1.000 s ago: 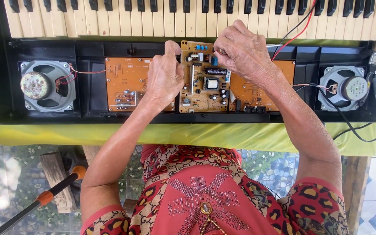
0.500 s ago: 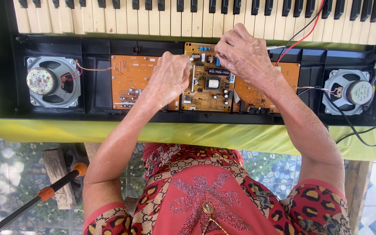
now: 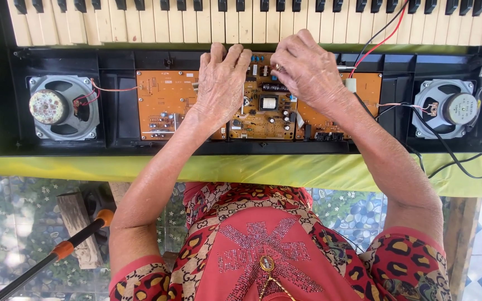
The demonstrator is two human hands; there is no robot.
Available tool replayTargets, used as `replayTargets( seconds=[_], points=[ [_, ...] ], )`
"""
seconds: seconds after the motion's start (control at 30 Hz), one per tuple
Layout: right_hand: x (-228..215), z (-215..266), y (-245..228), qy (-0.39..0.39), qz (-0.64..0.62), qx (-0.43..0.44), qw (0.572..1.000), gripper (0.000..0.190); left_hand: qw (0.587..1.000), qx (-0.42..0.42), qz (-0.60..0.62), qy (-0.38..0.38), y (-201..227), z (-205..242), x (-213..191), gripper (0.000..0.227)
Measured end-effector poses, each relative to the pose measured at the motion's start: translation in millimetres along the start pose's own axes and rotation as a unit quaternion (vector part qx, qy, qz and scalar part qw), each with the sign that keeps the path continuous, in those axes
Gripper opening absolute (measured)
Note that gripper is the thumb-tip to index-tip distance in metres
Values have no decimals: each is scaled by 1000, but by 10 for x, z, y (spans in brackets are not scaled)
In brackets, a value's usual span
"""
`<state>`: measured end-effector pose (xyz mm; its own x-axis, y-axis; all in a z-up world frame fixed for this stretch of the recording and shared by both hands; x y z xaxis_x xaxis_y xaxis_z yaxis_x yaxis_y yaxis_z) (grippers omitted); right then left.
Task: The person uses a screwdriver to adjust components on the circuit board of an open electronic keyboard. They then use a multimeter to test the electrical connections on the board and the speaker terminals.
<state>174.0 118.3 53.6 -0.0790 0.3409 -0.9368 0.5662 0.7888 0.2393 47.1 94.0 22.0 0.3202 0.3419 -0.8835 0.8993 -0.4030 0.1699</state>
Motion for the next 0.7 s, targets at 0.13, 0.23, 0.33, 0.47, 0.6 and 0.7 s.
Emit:
replayTargets(
  seconds=[0.13,0.23,0.33,0.47,0.6,0.7],
  points=[
    [-184,85,289,-14,-160,48,986,22,999,19,6,29,16,-4,-98,57],
    [-110,246,518,-14,-54,92,994,18,1000,20,8,16,20,3,-63,59],
    [101,350,581,-51,-69,129,988,15,1000,24,11,-6,25,-2,-18,57],
    [177,328,462,-102,-39,121,987,31,999,25,23,10,18,8,-62,48],
    [169,339,428,-111,-19,114,987,39,999,32,32,25,51,-32,-169,44],
    [131,365,404,-110,-43,153,981,35,998,39,43,17,45,-17,-168,46]
  ],
)
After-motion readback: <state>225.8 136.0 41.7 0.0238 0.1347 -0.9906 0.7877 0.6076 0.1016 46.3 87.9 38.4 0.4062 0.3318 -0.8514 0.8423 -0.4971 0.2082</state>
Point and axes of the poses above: each hand's wrist, its own z-axis away from the middle knuckle, its own x-axis out of the palm, y = z × x, the point moved 9 cm from there along -z, towards the middle knuckle, and after that the axes turned 3 degrees about z, right-handed, at the moved point
